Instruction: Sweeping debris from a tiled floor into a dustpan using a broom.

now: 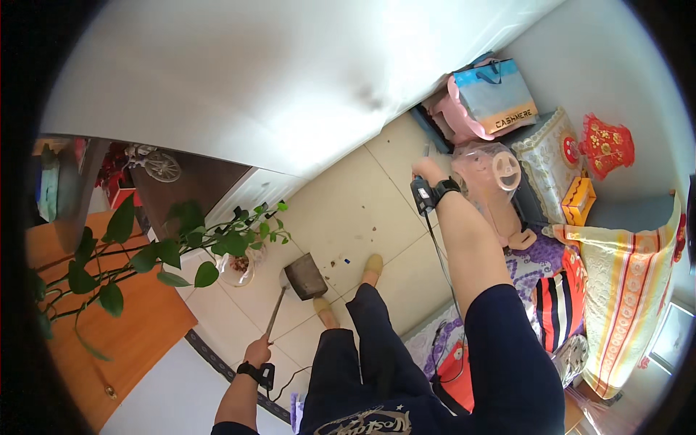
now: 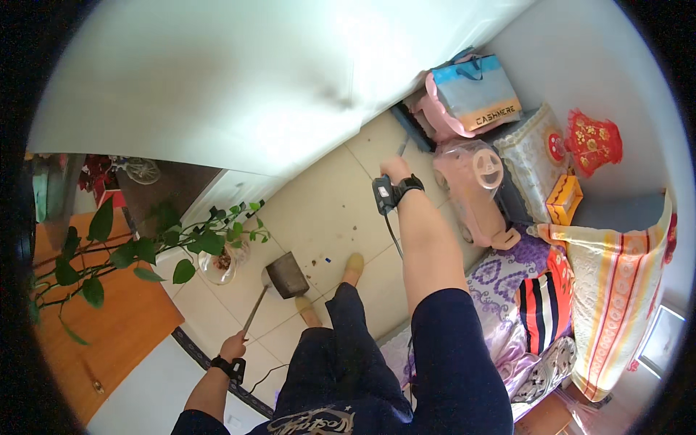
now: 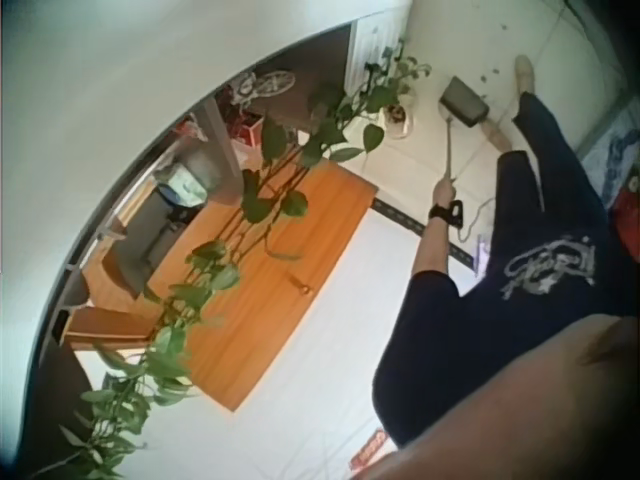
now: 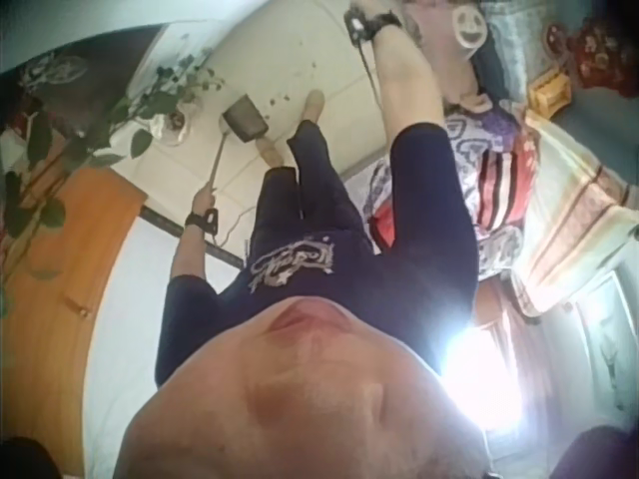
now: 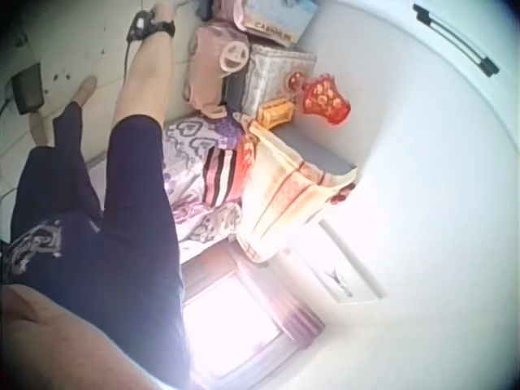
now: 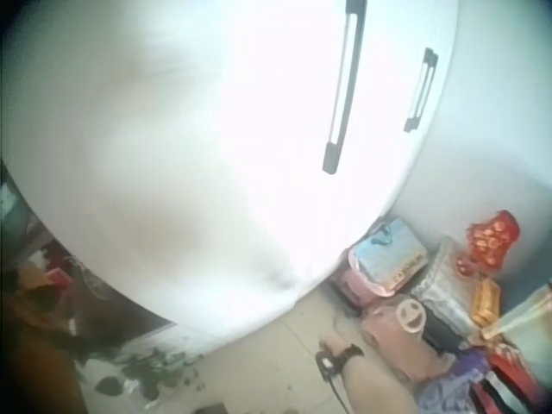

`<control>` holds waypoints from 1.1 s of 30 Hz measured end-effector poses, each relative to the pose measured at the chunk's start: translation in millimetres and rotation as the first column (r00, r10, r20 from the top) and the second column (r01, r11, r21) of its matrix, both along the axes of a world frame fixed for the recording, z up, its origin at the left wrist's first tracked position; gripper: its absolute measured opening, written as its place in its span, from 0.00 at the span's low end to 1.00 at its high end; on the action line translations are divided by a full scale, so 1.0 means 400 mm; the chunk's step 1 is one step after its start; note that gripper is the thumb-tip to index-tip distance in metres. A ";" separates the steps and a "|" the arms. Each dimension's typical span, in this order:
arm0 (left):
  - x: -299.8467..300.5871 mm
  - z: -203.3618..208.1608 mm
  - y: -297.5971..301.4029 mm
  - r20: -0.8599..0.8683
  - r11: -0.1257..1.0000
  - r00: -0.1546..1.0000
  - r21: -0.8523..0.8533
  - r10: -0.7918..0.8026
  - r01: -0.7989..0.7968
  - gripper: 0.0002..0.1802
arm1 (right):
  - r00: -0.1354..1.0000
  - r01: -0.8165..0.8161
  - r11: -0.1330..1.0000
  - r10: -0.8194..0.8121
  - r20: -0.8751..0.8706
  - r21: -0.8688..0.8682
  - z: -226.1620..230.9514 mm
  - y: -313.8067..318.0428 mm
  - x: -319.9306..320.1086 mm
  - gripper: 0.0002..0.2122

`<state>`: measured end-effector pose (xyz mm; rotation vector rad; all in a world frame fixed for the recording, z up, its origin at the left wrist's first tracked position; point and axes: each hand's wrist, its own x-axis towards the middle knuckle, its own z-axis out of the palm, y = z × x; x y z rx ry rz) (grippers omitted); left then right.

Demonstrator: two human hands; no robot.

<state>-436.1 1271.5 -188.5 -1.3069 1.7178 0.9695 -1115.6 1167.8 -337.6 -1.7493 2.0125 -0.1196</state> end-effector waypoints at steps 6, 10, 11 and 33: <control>0.012 0.039 -0.019 0.072 0.999 0.997 0.037 -0.012 0.010 0.19 | 0.780 0.534 0.694 -0.625 0.037 0.483 0.079 0.167 0.126 0.28; 0.024 0.016 -0.036 0.018 1.000 1.000 -0.002 -0.024 0.024 0.16 | 0.881 0.399 0.757 -0.473 0.012 0.517 0.233 0.417 0.205 0.26; 0.026 0.004 -0.034 -0.003 0.999 0.999 -0.006 -0.043 0.043 0.15 | 0.892 0.386 0.753 -0.453 -0.006 0.533 0.266 0.483 0.221 0.26; -0.018 0.000 -0.027 -0.009 0.998 0.998 -0.017 -0.057 0.057 0.19 | 0.760 0.572 0.746 -0.638 0.121 0.340 0.209 0.096 0.055 0.06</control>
